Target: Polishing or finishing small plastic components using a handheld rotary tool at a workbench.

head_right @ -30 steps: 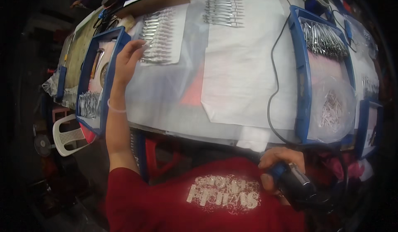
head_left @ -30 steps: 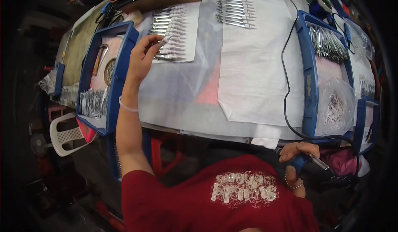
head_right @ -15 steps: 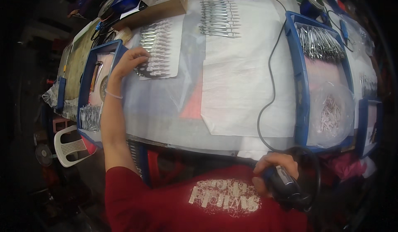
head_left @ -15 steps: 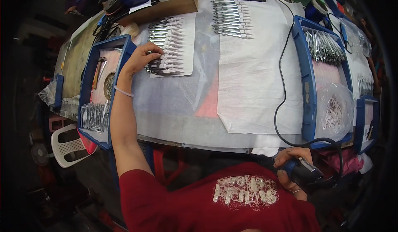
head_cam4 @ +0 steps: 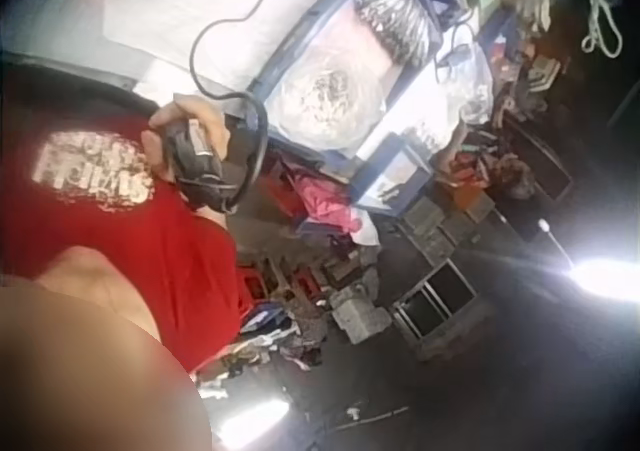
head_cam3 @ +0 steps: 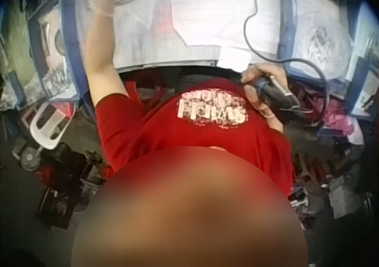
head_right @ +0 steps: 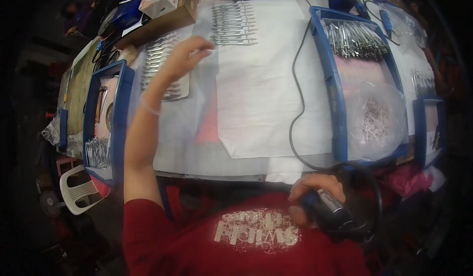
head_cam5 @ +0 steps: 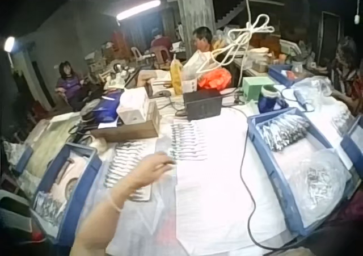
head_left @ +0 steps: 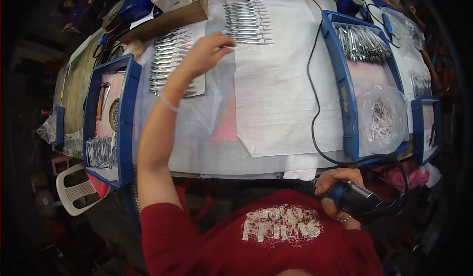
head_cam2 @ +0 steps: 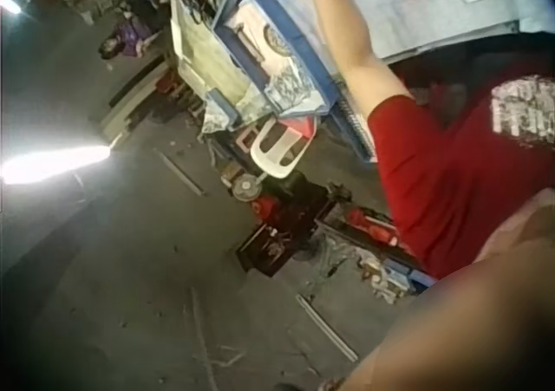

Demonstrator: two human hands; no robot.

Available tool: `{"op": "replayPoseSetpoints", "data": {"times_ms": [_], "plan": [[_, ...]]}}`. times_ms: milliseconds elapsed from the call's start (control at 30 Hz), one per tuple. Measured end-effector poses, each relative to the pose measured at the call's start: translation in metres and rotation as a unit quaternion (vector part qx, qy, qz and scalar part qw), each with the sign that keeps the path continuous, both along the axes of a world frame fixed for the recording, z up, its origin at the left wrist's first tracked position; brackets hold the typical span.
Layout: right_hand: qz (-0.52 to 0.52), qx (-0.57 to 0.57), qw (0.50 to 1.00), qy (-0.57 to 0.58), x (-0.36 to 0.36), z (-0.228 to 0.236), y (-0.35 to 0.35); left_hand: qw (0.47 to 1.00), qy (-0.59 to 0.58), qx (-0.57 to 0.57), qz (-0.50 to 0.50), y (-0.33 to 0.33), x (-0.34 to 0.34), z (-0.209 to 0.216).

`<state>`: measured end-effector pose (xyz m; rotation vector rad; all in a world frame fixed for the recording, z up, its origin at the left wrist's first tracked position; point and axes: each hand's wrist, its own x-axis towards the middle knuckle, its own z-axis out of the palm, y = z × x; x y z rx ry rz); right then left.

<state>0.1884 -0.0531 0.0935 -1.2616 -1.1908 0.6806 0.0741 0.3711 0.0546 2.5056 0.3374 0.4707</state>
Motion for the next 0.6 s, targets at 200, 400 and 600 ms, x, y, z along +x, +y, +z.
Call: {"op": "replayPoseSetpoints", "data": {"times_ms": [200,400,600], "plan": [[0.022,0.004,0.999,-0.049,0.007,0.013,-0.004,0.978,0.053,0.188,0.068,0.002,0.071,-0.057],[-0.007,-0.061,0.998,-0.007,0.019,0.012,-0.017,0.98,0.106,0.147,0.083,0.011,0.085,-0.063],[0.039,-0.11,0.993,0.008,0.021,0.022,-0.031,0.978,0.201,0.011,0.056,0.006,0.079,-0.04]]}}
